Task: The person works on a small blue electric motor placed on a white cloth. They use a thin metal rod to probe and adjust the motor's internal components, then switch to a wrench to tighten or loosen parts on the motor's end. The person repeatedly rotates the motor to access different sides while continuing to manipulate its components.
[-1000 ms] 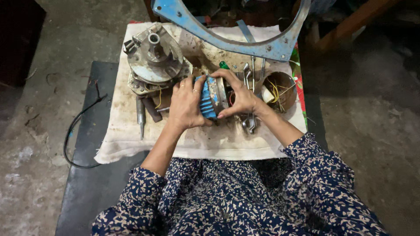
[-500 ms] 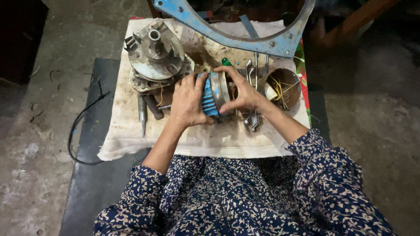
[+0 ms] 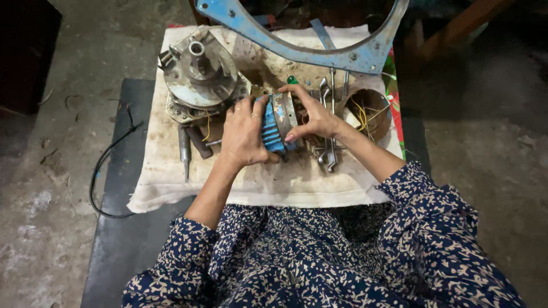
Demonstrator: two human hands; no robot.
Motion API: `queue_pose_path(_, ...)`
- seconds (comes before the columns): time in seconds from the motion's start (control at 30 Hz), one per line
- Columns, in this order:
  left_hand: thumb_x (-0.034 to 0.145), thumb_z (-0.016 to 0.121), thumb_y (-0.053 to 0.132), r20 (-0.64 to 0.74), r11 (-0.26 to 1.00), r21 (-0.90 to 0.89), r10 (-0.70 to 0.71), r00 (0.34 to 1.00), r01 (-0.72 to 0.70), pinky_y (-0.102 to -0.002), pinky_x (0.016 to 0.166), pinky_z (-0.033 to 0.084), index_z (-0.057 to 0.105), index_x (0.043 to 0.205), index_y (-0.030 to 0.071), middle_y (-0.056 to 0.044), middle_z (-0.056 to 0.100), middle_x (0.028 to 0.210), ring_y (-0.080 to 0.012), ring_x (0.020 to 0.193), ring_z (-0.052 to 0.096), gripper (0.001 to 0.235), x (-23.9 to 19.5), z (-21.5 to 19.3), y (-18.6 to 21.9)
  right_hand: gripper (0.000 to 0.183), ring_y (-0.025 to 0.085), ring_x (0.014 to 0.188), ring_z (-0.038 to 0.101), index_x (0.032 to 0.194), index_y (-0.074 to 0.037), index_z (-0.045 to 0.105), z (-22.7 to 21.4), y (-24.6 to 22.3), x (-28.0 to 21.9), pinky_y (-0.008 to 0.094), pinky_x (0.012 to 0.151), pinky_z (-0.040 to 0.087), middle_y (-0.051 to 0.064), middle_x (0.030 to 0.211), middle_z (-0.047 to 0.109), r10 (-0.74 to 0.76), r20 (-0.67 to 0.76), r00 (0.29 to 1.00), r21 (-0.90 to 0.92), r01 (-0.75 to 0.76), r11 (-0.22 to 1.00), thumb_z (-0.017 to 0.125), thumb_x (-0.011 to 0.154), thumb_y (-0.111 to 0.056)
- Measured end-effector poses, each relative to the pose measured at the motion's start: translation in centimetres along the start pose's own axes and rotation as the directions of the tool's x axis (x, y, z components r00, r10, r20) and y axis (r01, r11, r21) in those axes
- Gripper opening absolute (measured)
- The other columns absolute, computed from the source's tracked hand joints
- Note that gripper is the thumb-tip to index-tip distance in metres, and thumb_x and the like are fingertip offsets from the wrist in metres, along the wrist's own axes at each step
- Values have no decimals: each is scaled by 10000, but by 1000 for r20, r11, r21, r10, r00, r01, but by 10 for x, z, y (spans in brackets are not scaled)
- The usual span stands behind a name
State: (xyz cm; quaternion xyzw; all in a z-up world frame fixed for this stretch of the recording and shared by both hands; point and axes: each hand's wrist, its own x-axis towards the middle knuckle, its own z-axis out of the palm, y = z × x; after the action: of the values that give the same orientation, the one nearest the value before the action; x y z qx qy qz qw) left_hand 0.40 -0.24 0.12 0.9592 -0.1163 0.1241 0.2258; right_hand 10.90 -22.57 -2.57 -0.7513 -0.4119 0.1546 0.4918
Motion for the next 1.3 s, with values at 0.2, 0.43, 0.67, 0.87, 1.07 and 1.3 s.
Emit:
queue_pose_path(0.2,243,985,403,-39,999,6,34,999,-34,-537,993,420,452,1413,35,-253,531,1292,-443,1204,527,1338,-4,0,-2,1173,341,1471,403,1525,-114,378,2,0,-5,469,1246,315,147,1516,420,-170,31,985,-217,172,961,962,566,-455)
queue_pose_path(0.43,261,991,420,36,999,15,-30,999,30,-526,1001,426,440,1439,42,-228,544,1254,-435,1203,533,1354,2,0,1,1155,320,1439,468,1531,-140,374,-6,12,3,460,1228,369,127,1500,466,-12,68,998,-36,14,999,937,582,-479)
queue_pose_path(0.67,228,1007,451,-46,999,34,-8,999,10,-541,939,434,452,1397,41,-253,540,1241,-444,1152,542,1357,1,1,2,1240,365,1468,424,1528,-139,356,-11,19,6,503,1261,323,163,1534,435,-183,139,973,-191,208,959,993,510,-452)
queue_pose_path(0.87,272,998,488,-74,989,120,-75,994,83,-538,907,443,457,1410,3,-211,564,1165,-412,1120,565,1350,18,11,21,1086,336,1435,483,1539,-68,372,-27,0,-14,473,1196,398,195,1526,497,-146,-63,987,-190,132,973,974,663,-288)
queue_pose_path(1.07,342,977,529,-12,948,301,-105,994,104,-512,932,432,495,1358,-14,-201,570,1147,-385,1087,577,1250,27,22,39,469,203,1077,704,1344,-2,575,-1,-25,-111,345,920,589,158,1203,696,110,-733,672,30,-129,991,798,975,-186)
queue_pose_path(1.3,325,991,544,-6,953,274,-129,992,126,-521,911,435,506,1324,-12,-207,578,1145,-391,1091,581,1242,32,22,36,313,345,839,715,973,5,676,59,3,-116,449,758,568,206,917,720,192,-658,729,-418,-564,712,779,887,-278)
